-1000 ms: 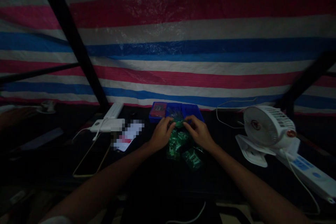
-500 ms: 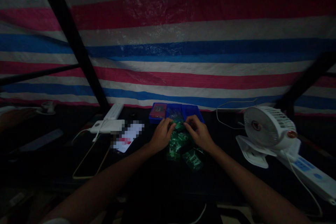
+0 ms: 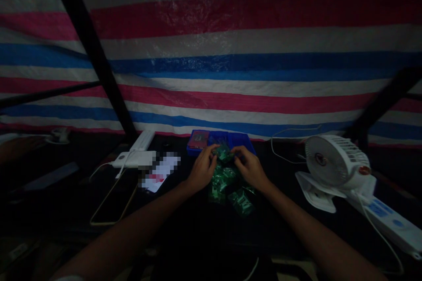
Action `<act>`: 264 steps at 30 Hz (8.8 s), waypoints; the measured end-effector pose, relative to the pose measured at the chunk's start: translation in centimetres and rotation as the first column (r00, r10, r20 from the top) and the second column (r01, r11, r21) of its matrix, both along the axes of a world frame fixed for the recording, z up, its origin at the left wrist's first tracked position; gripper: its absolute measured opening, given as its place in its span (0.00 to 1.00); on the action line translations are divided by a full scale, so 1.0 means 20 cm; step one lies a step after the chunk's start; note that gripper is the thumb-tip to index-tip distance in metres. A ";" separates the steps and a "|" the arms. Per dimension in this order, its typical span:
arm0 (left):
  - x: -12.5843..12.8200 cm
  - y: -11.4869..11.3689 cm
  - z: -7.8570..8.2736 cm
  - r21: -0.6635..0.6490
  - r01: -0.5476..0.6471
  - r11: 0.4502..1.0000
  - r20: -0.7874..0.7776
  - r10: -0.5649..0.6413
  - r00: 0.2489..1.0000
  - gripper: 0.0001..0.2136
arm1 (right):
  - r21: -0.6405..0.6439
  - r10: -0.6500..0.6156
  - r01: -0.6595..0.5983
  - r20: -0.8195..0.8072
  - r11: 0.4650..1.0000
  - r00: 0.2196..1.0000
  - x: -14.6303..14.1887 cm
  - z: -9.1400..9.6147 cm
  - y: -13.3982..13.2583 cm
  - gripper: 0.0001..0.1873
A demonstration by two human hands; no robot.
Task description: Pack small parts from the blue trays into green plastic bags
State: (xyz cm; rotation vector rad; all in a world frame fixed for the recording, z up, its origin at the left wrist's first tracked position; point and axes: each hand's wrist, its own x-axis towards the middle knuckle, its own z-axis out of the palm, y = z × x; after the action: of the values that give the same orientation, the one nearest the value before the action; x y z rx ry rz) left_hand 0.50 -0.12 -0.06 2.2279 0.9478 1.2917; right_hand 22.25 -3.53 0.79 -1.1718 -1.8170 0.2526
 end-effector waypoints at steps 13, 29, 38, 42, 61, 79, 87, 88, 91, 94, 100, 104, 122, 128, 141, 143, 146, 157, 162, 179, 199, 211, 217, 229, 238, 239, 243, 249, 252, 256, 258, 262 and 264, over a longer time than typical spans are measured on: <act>-0.01 0.01 0.02 -0.006 -0.009 1.000 -0.025 0.008 1.000 0.12 | 0.020 0.017 -0.017 0.002 1.000 1.000 -0.01 0.02 0.00 0.07; -0.01 0.01 0.01 0.043 0.017 0.999 -0.103 -0.012 0.995 0.11 | 0.011 -0.040 0.040 -0.034 0.999 0.999 -0.01 0.01 -0.01 0.09; -0.01 0.01 -0.02 -0.053 0.018 0.998 0.004 -0.018 1.000 0.16 | 0.035 0.002 -0.002 -0.024 0.999 1.000 -0.02 0.03 -0.01 0.10; -0.01 0.00 0.01 -0.010 0.003 1.000 -0.021 -0.003 1.000 0.15 | 0.023 -0.006 0.007 -0.036 1.000 0.999 -0.02 0.02 -0.01 0.12; -0.01 0.00 0.04 0.040 -0.011 0.999 -0.030 0.013 0.999 0.09 | 0.070 0.010 -0.010 0.010 0.998 1.000 -0.02 0.05 -0.02 0.10; 0.00 0.02 -0.03 -0.044 -0.020 0.999 0.009 0.021 1.000 0.16 | 0.014 0.025 -0.025 -0.008 1.000 1.000 -0.02 0.02 -0.01 0.08; -0.01 0.02 -0.02 -0.019 -0.036 0.999 -0.015 0.036 0.999 0.16 | 0.018 0.023 -0.023 -0.012 1.000 1.000 0.00 0.00 0.01 0.11; -0.01 0.02 -0.02 -0.017 -0.036 0.999 -0.016 0.035 0.999 0.16 | 0.019 0.023 -0.023 -0.007 1.000 1.000 0.00 0.00 0.01 0.11; -0.01 0.02 -0.01 -0.013 -0.035 0.999 -0.013 0.035 0.999 0.16 | 0.025 0.030 -0.031 0.005 0.999 1.000 0.00 0.01 0.01 0.09; -0.01 0.02 0.00 -0.004 -0.020 1.000 -0.019 0.020 1.000 0.13 | 0.047 0.039 -0.039 0.001 0.998 0.999 0.00 0.01 0.01 0.07; -0.01 0.01 0.02 0.011 0.027 1.000 -0.029 -0.027 0.999 0.11 | 0.045 0.020 -0.019 -0.023 0.999 1.000 -0.01 0.01 0.01 0.06; -0.01 0.01 0.01 0.011 0.015 1.000 -0.036 -0.015 0.999 0.09 | 0.022 0.007 -0.006 -0.031 1.000 0.999 -0.02 0.00 0.01 0.09; 0.00 0.02 0.00 -0.004 -0.024 1.000 -0.085 0.024 0.996 0.10 | -0.047 -0.022 0.021 -0.019 0.999 1.000 -0.02 0.00 0.00 0.09; -0.01 0.03 -0.03 -0.087 0.006 0.996 -0.018 -0.007 1.000 0.12 | -0.020 -0.024 0.023 -0.023 1.000 0.999 -0.03 -0.01 0.00 0.07; -0.01 0.04 -0.04 -0.095 0.008 0.995 0.027 -0.005 1.000 0.13 | 0.000 0.052 -0.052 -0.050 0.999 0.997 -0.03 0.01 0.00 0.12; -0.01 0.04 -0.04 -0.089 0.007 0.996 0.019 -0.005 1.000 0.13 | 0.000 0.051 -0.051 -0.055 0.999 0.997 -0.03 0.01 0.00 0.13; -0.01 0.04 -0.04 -0.081 0.010 0.997 0.005 -0.009 1.000 0.14 | 0.004 0.059 -0.059 -0.053 0.998 0.997 -0.03 0.02 0.00 0.15; -0.01 0.03 -0.03 -0.042 -0.012 0.999 -0.011 0.011 1.000 0.13 | -0.003 0.056 -0.056 0.011 0.998 0.998 0.00 0.00 0.00 0.12; -0.01 0.02 -0.01 -0.019 -0.004 1.000 -0.020 0.003 1.000 0.12 | 0.018 0.064 -0.064 0.006 0.998 0.998 -0.01 0.02 0.00 0.08; -0.01 0.00 0.03 -0.030 0.038 0.999 -0.023 -0.039 0.999 0.13 | 0.039 0.015 -0.015 0.002 0.999 1.000 -0.01 0.03 -0.01 0.05; 0.00 0.01 0.01 -0.013 0.005 1.000 -0.094 -0.006 0.996 0.10 | 0.005 -0.016 0.016 0.001 1.000 1.000 -0.02 0.02 -0.01 0.07; -0.01 0.04 -0.06 -0.041 -0.017 0.999 -0.051 0.015 0.999 0.12 | 0.035 0.034 -0.034 -0.002 0.999 0.999 -0.01 0.02 0.00 0.06; -0.01 0.03 -0.04 -0.077 0.020 0.997 -0.036 -0.022 0.999 0.14 | 0.081 -0.005 0.009 -0.046 0.997 0.999 -0.01 0.03 0.00 0.09; -0.01 0.02 -0.02 -0.073 0.034 0.997 -0.089 -0.041 0.995 0.11 | 0.127 -0.266 0.288 -0.167 0.949 0.949 0.04 0.03 0.03 0.11; 0.00 0.01 0.00 -0.040 0.112 0.993 -0.254 -0.119 0.960 0.08 | 0.083 -0.323 0.348 -0.217 0.934 0.921 0.06 0.02 0.05 0.16; 0.00 0.01 0.00 -0.035 0.114 0.993 -0.262 -0.119 0.958 0.08 | 0.072 -0.324 0.346 -0.217 0.936 0.921 0.06 0.02 0.05 0.16; -0.01 0.00 0.00 -0.011 0.093 0.996 -0.308 -0.092 0.947 0.09 | 0.042 -0.312 0.329 -0.219 0.943 0.924 0.06 0.02 0.05 0.18; -0.02 0.00 0.00 -0.006 0.099 0.995 -0.369 -0.094 0.925 0.18 | 0.037 -0.297 0.309 -0.195 0.950 0.935 0.05 0.00 0.06 0.15; -0.02 -0.01 0.01 -0.022 0.118 0.993 -0.375 -0.117 0.919 0.19 | 0.035 -0.286 0.296 -0.170 0.955 0.943 0.05 0.01 0.05 0.14; -0.01 -0.01 0.02 -0.043 0.129 0.991 -0.378 -0.135 0.916 0.17 | 0.051 -0.268 0.278 -0.148 0.959 0.952 0.04 0.01 0.05 0.13; -0.01 -0.01 0.02 -0.046 0.131 0.990 -0.364 -0.138 0.921 0.15 | 0.052 -0.255 0.264 -0.140 0.963 0.957 0.04 0.02 0.04 0.13; -0.01 -0.01 0.00 -0.047 0.125 0.991 -0.343 -0.134 0.930 0.11 | 0.045 -0.232 0.239 -0.125 0.970 0.965 0.03 0.01 0.04 0.12; -0.01 -0.01 0.00 -0.048 0.145 0.988 -0.350 -0.153 0.924 0.13 | 0.039 -0.221 0.227 -0.119 0.973 0.968 0.03 0.01 0.04 0.12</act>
State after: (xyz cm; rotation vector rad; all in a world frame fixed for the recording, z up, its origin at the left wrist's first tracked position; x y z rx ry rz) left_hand 0.23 -0.29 0.00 2.5111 0.8828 0.8248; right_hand 22.89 -2.71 0.96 -1.2878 -1.5671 0.1376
